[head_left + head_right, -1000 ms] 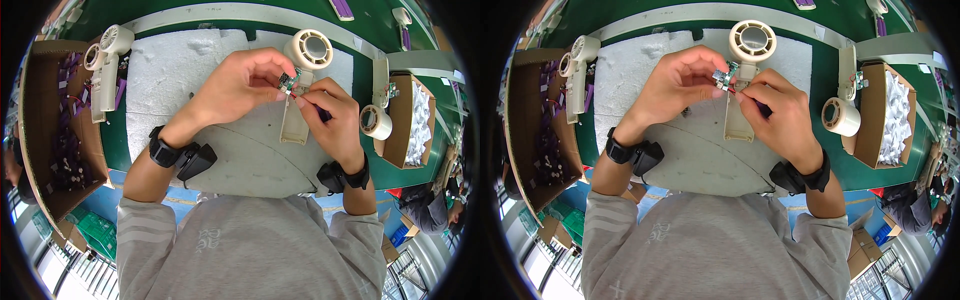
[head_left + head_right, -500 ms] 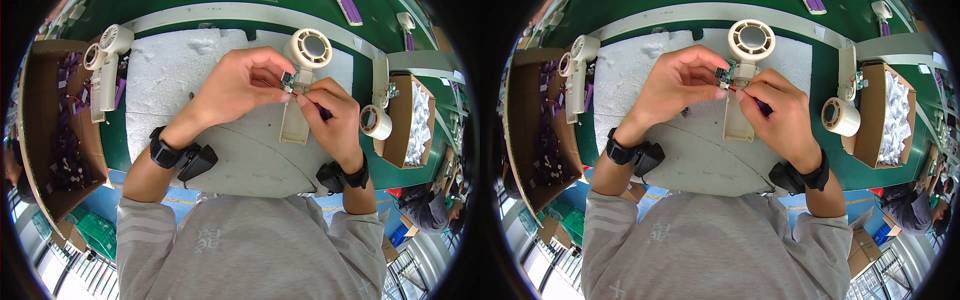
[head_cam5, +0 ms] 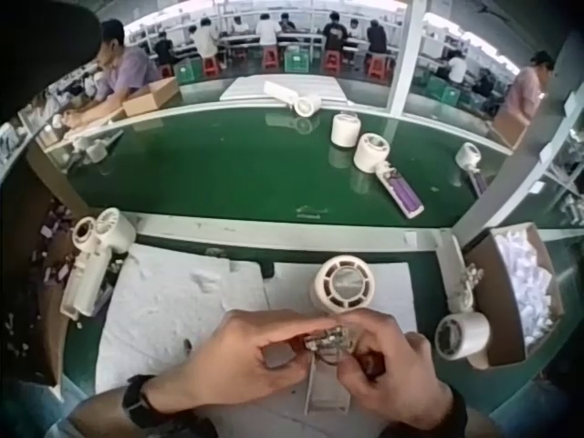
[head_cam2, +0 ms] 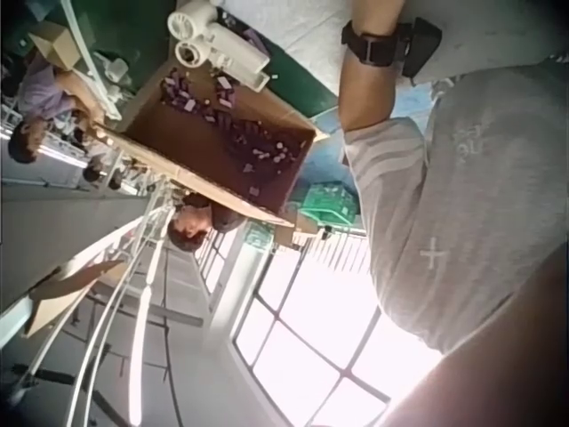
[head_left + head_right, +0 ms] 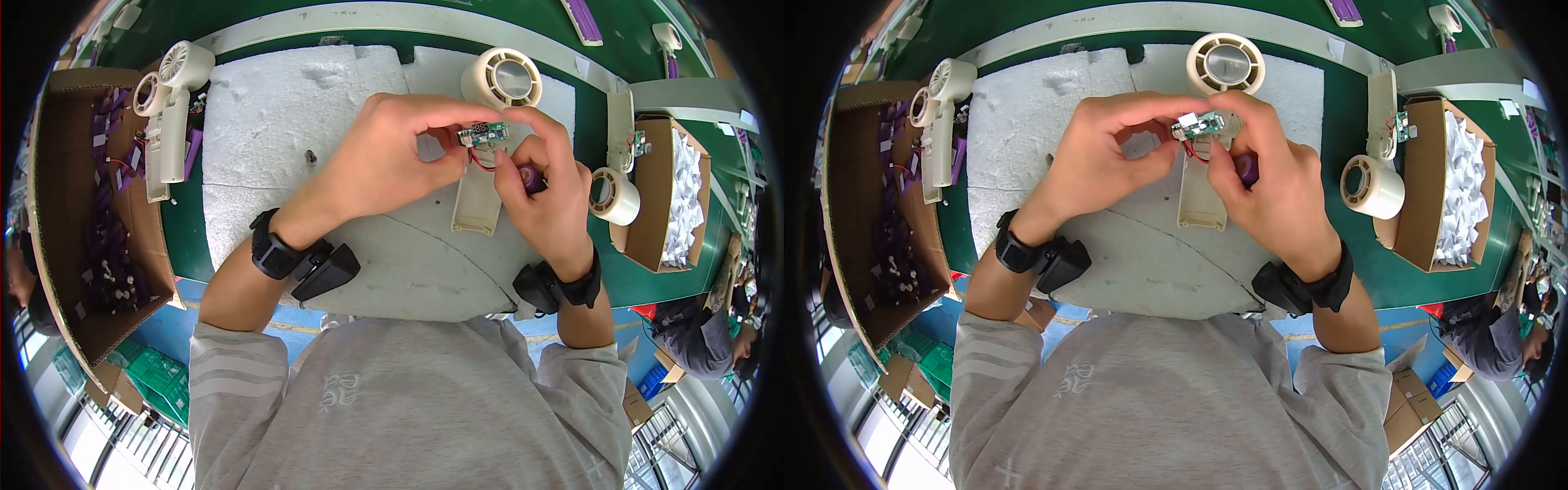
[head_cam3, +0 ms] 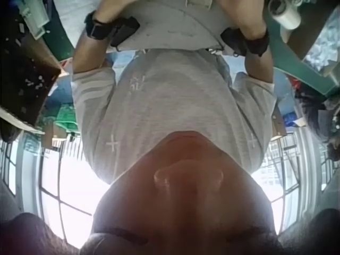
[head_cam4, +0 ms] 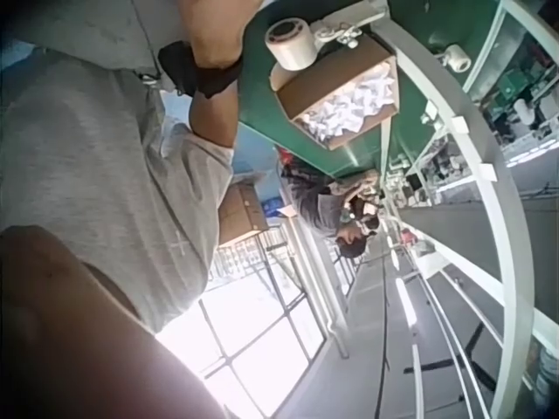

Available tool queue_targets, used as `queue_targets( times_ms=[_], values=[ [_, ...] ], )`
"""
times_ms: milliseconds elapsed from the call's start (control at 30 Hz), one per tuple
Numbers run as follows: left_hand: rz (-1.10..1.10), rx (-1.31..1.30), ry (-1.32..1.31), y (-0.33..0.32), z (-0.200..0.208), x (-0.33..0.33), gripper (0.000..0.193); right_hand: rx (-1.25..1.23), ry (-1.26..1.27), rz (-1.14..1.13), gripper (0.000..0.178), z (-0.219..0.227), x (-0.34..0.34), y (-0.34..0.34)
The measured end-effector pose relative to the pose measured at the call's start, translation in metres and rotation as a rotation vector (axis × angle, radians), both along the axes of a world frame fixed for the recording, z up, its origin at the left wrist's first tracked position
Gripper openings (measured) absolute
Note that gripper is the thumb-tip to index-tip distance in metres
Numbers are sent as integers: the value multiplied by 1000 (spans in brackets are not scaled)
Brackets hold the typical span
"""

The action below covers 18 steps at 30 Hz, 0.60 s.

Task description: Assembling small handheld fans by installing internal components such as batteries and circuit boards into the plastic housing.

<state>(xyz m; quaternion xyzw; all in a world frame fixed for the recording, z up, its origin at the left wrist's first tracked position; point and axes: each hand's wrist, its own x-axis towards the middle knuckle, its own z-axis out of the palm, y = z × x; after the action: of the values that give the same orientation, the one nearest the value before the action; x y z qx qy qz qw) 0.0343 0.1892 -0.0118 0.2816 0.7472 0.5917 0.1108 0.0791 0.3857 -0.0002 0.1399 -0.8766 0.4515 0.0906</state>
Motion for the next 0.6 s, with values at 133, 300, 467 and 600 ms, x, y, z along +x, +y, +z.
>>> queue_targets(
  times_ms=[133, 300, 467, 600],
  values=[
    [35, -41, 48, 4, 3, 3, 39, 43, -2, -46, 42, 0, 0, -3],
    [17, -81, 88, 2, 2, 2, 38, 84, 18, -51, 44, -4, -1, -3],
    [2, -51, 138, 0, -2, -2, 37, 85, 82, -49, 41, -6, -4, 0],
    [122, 143, -38, 7, -9, 1, 30, 87, 119, -53, 36, -6, -8, 0]
  ],
)
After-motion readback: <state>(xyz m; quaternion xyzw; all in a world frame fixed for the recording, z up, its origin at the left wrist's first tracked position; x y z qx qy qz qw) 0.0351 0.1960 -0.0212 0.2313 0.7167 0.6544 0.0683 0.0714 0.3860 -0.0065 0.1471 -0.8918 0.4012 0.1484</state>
